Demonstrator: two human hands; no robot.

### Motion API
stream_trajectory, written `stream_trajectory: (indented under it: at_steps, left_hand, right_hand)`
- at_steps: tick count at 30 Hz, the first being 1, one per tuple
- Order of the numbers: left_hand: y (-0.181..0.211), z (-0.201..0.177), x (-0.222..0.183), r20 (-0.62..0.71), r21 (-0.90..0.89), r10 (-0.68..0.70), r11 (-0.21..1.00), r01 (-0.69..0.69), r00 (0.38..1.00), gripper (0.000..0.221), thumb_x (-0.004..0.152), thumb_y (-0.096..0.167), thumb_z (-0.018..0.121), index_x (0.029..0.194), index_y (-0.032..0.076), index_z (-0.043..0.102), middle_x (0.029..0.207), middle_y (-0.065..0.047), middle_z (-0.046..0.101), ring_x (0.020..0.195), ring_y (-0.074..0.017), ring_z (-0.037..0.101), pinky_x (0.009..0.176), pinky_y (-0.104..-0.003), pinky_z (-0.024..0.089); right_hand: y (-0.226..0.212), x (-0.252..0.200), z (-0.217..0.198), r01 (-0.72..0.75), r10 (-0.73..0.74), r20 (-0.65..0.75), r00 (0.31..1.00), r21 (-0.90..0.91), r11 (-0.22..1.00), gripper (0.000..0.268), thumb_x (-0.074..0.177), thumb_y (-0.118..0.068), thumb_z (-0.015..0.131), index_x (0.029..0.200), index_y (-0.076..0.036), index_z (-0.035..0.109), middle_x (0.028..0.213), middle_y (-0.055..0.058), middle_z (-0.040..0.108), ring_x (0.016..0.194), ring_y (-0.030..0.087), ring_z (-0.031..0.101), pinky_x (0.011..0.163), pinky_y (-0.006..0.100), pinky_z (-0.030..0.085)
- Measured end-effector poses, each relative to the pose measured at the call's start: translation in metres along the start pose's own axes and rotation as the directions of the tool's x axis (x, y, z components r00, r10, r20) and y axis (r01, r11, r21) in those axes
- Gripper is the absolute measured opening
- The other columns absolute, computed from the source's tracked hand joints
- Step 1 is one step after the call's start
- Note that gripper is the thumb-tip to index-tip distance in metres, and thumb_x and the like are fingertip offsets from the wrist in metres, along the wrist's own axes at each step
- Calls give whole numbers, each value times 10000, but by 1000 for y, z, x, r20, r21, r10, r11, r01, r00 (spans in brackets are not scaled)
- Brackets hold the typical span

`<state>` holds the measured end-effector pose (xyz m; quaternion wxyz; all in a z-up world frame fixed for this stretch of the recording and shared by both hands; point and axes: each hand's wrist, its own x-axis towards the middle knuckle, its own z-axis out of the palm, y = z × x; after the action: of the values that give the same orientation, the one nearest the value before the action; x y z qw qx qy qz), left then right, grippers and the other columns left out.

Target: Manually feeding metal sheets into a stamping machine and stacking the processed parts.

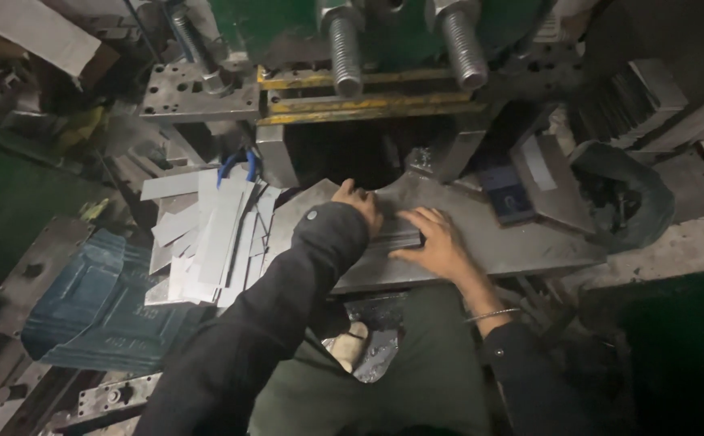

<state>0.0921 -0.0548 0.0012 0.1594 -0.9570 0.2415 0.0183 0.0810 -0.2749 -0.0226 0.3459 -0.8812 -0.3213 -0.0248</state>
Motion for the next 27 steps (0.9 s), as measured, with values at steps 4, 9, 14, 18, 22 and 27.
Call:
stream_trajectory:
  at_steps: [4, 9, 14, 18, 22, 27]
  left_hand:
    - [-3, 27, 11, -261, -12, 39, 999, -44, 965, 330, 924, 370, 542, 963, 108, 739, 1035, -126, 695, 927, -288, 664, 949, -527, 324]
    - [-13, -18, -13, -219, 29, 98, 995, -94, 971, 309, 903, 275, 516, 1050, 99, 723, 1069, -138, 658, 933, -304, 640, 945, -577, 331]
    - [-44, -17, -60, -72, -213, -194, 961, 175, 978, 328, 976, 281, 463, 1244, 100, 519, 975, -123, 662, 791, -367, 747, 635, -525, 548]
    - [-79, 4, -139, -116, -795, -567, 545, 266, 816, 348, 931, 337, 644, 1167, 118, 512, 1000, -132, 737, 840, -397, 748, 659, -512, 587]
    - [-65, 51, -200, 347, -916, -755, -399, 29, 557, 488, 893, 193, 806, 1316, 68, 596, 1011, -136, 718, 754, -278, 706, 591, -355, 585]
    - [-58, 80, -250, 437, -851, -801, -516, -101, 410, 548, 859, 130, 846, 1361, 67, 636, 1151, -222, 715, 983, -301, 710, 778, -411, 627]
  right_hand:
    - [2, 0, 2, 34, -35, -26, 999, -50, 998, 850, 615, -393, 940, 1372, -169, 623, 1217, 85, 675, 1170, 325, 634, 1064, 524, 416]
    - [-5, 0, 0, 60, -60, -33, 998, -5, 998, 840, 608, -345, 949, 1358, -150, 625, 1195, 96, 672, 1131, 356, 639, 1005, 517, 441]
    - [5, 0, 8, 30, -32, -44, 999, -39, 999, 831, 648, -481, 933, 1327, -109, 633, 1197, 166, 656, 1158, 374, 628, 1071, 503, 423]
    - [-20, -1, -12, -33, 33, 66, 997, 8, 999, 811, 642, -388, 941, 1380, -246, 636, 1212, 62, 688, 1157, 304, 645, 1067, 477, 433]
    - [-9, 4, -5, -92, 88, 57, 994, 61, 994, 784, 666, -378, 930, 1386, -246, 647, 1233, 110, 671, 1196, 352, 609, 1083, 495, 423]
    - [3, -1, 9, -8, 7, 7, 1000, 26, 1000, 805, 659, -393, 926, 1408, -258, 660, 1154, 105, 674, 1100, 355, 629, 1021, 469, 473]
